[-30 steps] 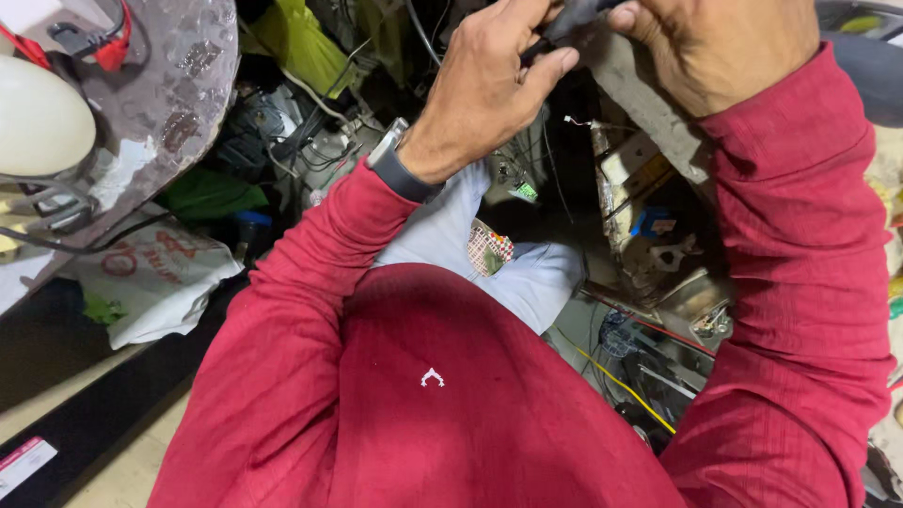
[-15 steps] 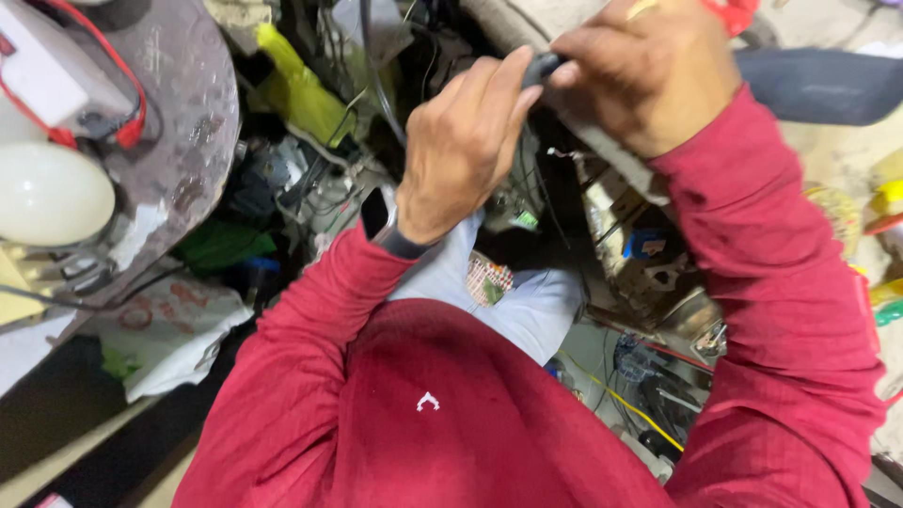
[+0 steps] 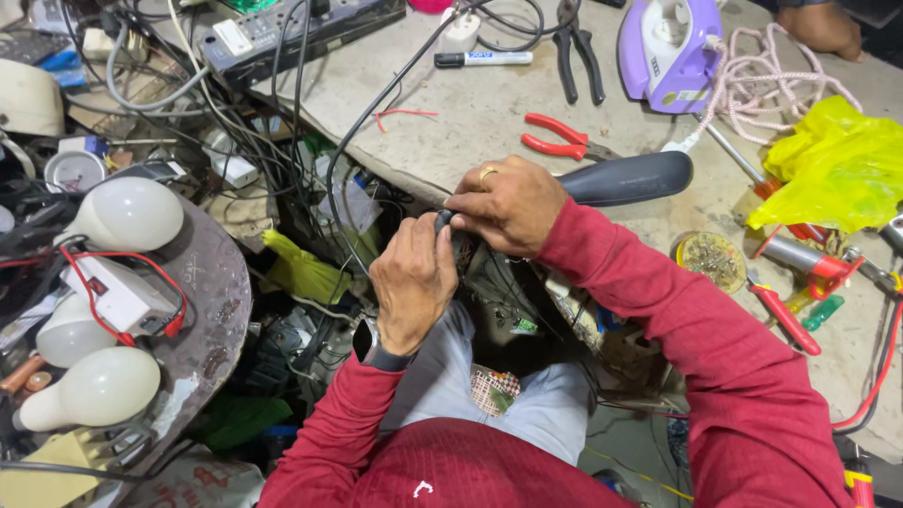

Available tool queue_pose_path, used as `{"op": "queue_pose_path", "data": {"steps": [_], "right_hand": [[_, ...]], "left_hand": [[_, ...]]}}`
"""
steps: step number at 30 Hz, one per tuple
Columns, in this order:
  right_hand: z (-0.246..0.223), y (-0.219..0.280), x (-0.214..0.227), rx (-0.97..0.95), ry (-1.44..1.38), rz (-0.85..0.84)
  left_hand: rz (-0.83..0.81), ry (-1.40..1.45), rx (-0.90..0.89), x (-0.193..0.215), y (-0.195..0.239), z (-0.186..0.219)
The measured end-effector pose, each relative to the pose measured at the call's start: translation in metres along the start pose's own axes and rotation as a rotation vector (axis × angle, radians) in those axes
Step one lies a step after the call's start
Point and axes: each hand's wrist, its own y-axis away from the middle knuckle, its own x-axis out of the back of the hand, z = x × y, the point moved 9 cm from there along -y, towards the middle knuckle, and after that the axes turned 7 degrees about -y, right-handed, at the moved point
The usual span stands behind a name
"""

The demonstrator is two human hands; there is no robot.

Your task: The person sits on the floor and repairs a black power cable by stripping the outer sheath, twisting the internal wires, and wrapping the connection with black electrical tape. The person repeatedly adjusts and re-wraps the taped section to secure the joint.

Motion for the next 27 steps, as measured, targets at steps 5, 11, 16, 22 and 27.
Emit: {"op": "queue_pose_path", "data": {"steps": [5,11,16,22,27], "right_hand": [[0.007,0.005,-0.004,-0.055,-0.02,0.005],[0.006,0.005,-0.006,-0.048,-0.011,0.01],[0.009,0.004,-0.007,-0.072,-0.01,-0.002],[0.012,0.005,-0.004,-0.103,-0.047,-0.008],[0.009,0.003,-0.002,-0.132,-0.077,0.018]], "left_hand": [[-0.036,0.118,0.005,0.006,0.0,-0.001],[-0.015,0.103,0.007,0.001,0.0,-0.005],[0.009,0.111,0.025,-0.002,-0.002,-0.007],[-0.146,0.253,0.157,-0.002,0.0,-0.021],[-0.139,0.295,0.231,-0.001,0.005,-0.03]]}}
